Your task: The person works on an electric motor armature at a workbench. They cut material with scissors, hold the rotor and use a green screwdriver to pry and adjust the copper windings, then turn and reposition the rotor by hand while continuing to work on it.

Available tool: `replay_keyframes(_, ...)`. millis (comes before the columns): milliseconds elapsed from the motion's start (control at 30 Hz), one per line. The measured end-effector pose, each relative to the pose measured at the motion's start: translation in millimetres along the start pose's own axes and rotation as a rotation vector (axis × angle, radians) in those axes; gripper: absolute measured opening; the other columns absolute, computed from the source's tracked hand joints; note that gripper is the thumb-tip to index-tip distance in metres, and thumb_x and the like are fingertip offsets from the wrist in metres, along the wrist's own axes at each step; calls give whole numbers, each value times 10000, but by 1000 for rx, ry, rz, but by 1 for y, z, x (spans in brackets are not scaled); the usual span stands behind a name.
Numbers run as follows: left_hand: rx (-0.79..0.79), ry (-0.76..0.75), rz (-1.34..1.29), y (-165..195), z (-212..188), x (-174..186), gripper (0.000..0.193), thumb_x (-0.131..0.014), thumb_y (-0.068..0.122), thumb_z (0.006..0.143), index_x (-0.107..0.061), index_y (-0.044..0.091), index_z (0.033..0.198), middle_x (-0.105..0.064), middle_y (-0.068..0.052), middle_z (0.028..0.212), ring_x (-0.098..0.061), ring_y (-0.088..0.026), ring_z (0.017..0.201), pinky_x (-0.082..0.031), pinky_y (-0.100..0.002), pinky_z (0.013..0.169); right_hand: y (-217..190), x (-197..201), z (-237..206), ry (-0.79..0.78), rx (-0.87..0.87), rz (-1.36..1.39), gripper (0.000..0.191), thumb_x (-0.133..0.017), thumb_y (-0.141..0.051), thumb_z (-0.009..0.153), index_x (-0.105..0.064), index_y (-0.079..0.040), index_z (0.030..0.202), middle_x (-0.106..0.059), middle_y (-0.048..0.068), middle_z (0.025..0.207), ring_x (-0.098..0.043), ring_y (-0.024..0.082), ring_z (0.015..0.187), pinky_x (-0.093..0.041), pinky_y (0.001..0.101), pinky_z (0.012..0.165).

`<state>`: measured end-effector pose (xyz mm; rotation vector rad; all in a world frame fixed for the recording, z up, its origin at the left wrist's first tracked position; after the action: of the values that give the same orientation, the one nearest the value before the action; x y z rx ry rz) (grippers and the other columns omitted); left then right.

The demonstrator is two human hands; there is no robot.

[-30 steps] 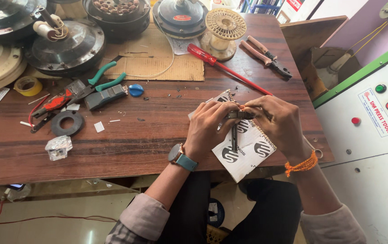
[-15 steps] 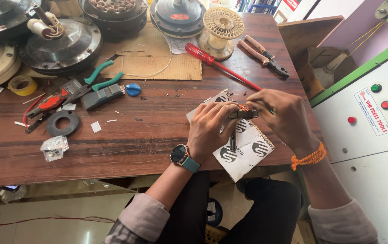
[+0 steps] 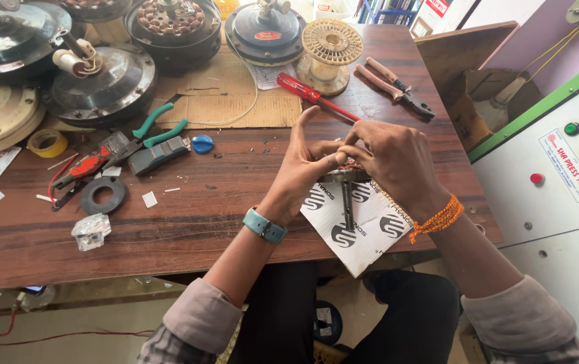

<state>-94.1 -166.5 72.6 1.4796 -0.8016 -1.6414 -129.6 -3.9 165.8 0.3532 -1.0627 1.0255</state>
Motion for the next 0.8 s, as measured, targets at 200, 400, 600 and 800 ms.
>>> replay_keyframes(200, 98, -226, -16, 8, 12, 9, 939, -768, 37, 833, -207, 122, 1581, -744, -160, 1146, -717, -152, 985, -595, -338, 855, -2, -5, -5, 36, -75, 2, 201, -798, -251, 879, -695, -79, 889, -727, 74, 833, -704, 273, 738, -516, 407, 616)
replay_keyframes(400, -60, -277, 71, 4, 5, 18, 885, -784, 93, 922, -245, 112, 1624, -699, -50, 1034, -666, -117, 1036, -536, -280, 936, -9, -3, -17, 109, -82, 188, 154, -788, -186, 918, -702, -59, 934, -692, 93, 793, -651, 188, 654, -492, 345, 603)
replay_keyframes(600, -141, -338, 2, 4, 1, 22, 792, -755, 102, 959, -255, 129, 1573, -644, -50, 1086, -647, -112, 1029, -539, -286, 946, -48, -22, -67, 292, -484, 350, 277, -758, -155, 911, -725, -37, 1159, -470, 11, 603, -397, 60, 541, -340, 275, 482)
replay_keyframes(800, -105, -359, -78, 12, 1, 16, 683, -755, 83, 939, -290, 128, 1437, -642, -65, 1088, -639, -117, 1030, -538, -292, 909, -58, -37, -84, 366, -606, 404, 152, -742, -160, 967, -732, -19, 1024, -413, -47, 560, -332, 34, 504, -259, 272, 452)
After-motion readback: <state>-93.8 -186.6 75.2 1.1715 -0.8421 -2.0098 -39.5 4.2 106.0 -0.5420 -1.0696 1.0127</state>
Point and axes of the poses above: each hand's wrist, its own z-axis towards the middle knuckle, its own x-axis out of the back of the hand, y = z × x, the point moved 1 cm from there along z, towards the middle knuckle
